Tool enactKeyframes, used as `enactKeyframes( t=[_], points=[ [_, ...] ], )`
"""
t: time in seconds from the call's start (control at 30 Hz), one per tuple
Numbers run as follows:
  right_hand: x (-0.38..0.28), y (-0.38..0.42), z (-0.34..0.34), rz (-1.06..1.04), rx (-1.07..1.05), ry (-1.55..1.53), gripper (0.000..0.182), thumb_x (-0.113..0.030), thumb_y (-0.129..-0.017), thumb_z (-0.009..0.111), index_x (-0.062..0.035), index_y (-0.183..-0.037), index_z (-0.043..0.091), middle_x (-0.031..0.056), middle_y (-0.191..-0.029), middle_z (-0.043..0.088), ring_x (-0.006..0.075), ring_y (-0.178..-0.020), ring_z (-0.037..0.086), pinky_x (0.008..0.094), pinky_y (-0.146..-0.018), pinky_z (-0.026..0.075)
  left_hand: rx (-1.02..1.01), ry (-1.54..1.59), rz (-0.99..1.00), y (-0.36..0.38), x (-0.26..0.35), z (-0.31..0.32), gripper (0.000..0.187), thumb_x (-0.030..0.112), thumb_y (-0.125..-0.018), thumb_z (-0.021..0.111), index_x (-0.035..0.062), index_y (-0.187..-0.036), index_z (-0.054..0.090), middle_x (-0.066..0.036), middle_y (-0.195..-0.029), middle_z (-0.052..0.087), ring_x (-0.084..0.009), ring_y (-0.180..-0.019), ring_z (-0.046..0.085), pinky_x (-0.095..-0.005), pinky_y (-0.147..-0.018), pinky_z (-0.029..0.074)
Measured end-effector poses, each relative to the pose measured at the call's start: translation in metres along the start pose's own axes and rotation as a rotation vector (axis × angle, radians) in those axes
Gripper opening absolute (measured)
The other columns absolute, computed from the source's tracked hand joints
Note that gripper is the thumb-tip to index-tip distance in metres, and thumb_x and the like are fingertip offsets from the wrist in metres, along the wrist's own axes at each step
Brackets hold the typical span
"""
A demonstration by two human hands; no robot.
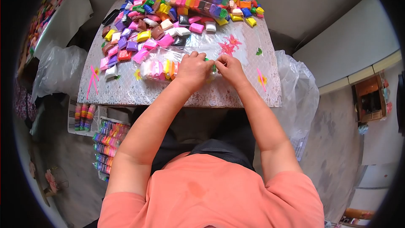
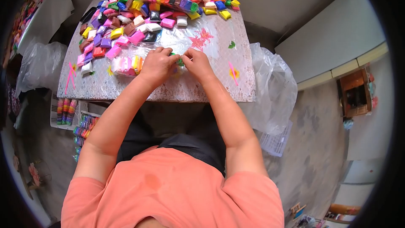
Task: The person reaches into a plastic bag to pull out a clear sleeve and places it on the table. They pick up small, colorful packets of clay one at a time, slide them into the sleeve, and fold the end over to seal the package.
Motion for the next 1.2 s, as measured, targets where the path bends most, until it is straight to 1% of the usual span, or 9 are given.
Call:
enactKeyframes(
  t=[0.13, 0.23, 0.43, 0.53, 0.63, 0.87, 1.0, 1.13, 1.2],
  points=[
    [0.001, -0.001, 0.000, -0.025, 0.052, -0.037, 0.018, -0.017, -0.084, 0.066, 0.0011, -0.083, 0.063, 0.0107, -0.069, 0.065, 0.0179, -0.064, 0.064, 0.0318, -0.061, 0.050, 0.017, -0.009, 0.103, -0.010, -0.003, 0.003, 0.023, 0.012, -0.069, 0.068, 0.0111, -0.092, 0.070, -0.005, -0.099, 0.065, -0.0270, -0.101, 0.059, -0.0375, -0.083, 0.050],
    [-0.003, 0.005, -0.003, 0.076, 0.016, -0.130, 0.021, -0.019, -0.085, 0.067, 0.0003, -0.081, 0.060, 0.0080, -0.069, 0.064, 0.0153, -0.062, 0.063, 0.0301, -0.055, 0.050, 0.074, 0.083, 0.232, -0.012, -0.011, 0.002, 0.024, 0.008, -0.067, 0.067, 0.0099, -0.090, 0.070, -0.005, -0.098, 0.065, -0.0270, -0.100, 0.059, -0.0350, -0.082, 0.051],
    [-0.016, 0.010, -0.011, 0.360, 0.179, -0.239, 0.024, -0.024, -0.086, 0.070, -0.0016, -0.084, 0.060, 0.0063, -0.077, 0.064, 0.0126, -0.060, 0.061, 0.0291, -0.046, 0.050, 0.025, 0.158, 0.273, -0.018, -0.025, -0.003, 0.035, 0.001, -0.056, 0.073, 0.0089, -0.090, 0.070, -0.005, -0.097, 0.065, -0.0265, -0.100, 0.059, -0.0352, -0.085, 0.051],
    [-0.006, 0.003, -0.003, 0.278, -0.010, -0.178, 0.022, -0.022, -0.084, 0.071, -0.0013, -0.084, 0.063, 0.0051, -0.073, 0.064, 0.0113, -0.058, 0.058, 0.0276, -0.048, 0.048, -0.008, 0.185, 0.356, -0.021, -0.023, -0.006, 0.036, 0.000, -0.053, 0.074, 0.0080, -0.088, 0.069, -0.005, -0.096, 0.065, -0.0268, -0.100, 0.059, -0.0358, -0.085, 0.051],
    [0.000, -0.002, 0.003, 0.058, 0.034, -0.103, 0.020, -0.020, -0.083, 0.071, -0.0011, -0.081, 0.065, 0.0037, -0.068, 0.063, 0.0099, -0.057, 0.056, 0.0262, -0.050, 0.046, -0.031, 0.125, 0.447, -0.023, -0.019, -0.012, 0.033, 0.002, -0.055, 0.073, 0.0070, -0.087, 0.068, -0.005, -0.095, 0.065, -0.0268, -0.099, 0.059, -0.0358, -0.083, 0.052],
    [-0.012, 0.003, 0.001, 0.071, 0.094, -0.272, 0.015, -0.015, -0.085, 0.067, -0.0018, -0.079, 0.064, 0.0014, -0.065, 0.061, 0.0067, -0.057, 0.054, 0.0247, -0.049, 0.044, -0.153, 0.119, 0.696, -0.042, -0.017, -0.016, 0.025, 0.002, -0.061, 0.065, 0.0066, -0.086, 0.068, -0.006, -0.091, 0.065, -0.0263, -0.096, 0.059, -0.0353, -0.080, 0.052],
    [-0.010, 0.009, 0.006, 0.098, 0.115, -0.356, 0.014, -0.016, -0.087, 0.066, -0.0036, -0.081, 0.063, -0.0008, -0.066, 0.059, 0.0055, -0.058, 0.054, 0.0225, -0.046, 0.045, -0.300, 0.081, 0.602, -0.036, -0.018, 0.011, 0.025, 0.004, -0.064, 0.064, 0.0069, -0.088, 0.068, -0.007, -0.092, 0.065, -0.0274, -0.099, 0.060, -0.0369, -0.081, 0.051],
    [-0.006, 0.011, 0.009, 0.136, 0.131, -0.389, 0.014, -0.017, -0.088, 0.066, -0.0045, -0.081, 0.063, -0.0016, -0.068, 0.059, 0.0049, -0.059, 0.054, 0.0217, -0.047, 0.046, -0.266, -0.008, 0.534, -0.031, -0.012, 0.005, 0.028, 0.001, -0.067, 0.063, 0.0061, -0.095, 0.068, -0.009, -0.097, 0.065, -0.0296, -0.097, 0.062, -0.0380, -0.083, 0.052],
    [-0.008, 0.011, 0.007, 0.139, 0.122, -0.401, 0.014, -0.017, -0.088, 0.065, -0.0050, -0.082, 0.063, -0.0019, -0.069, 0.060, 0.0047, -0.060, 0.055, 0.0215, -0.048, 0.046, -0.196, 0.141, 0.429, -0.027, -0.014, -0.019, 0.031, 0.000, -0.068, 0.064, 0.0051, -0.098, 0.068, -0.010, -0.103, 0.066, -0.0313, -0.099, 0.062, -0.0382, -0.085, 0.051]
  ],
)
Point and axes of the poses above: each hand's wrist, its own y-axis away from the middle knuckle, its own z-axis out of the palm, x = y × z, the point moved 4 cm from there along -y, towards the middle knuckle
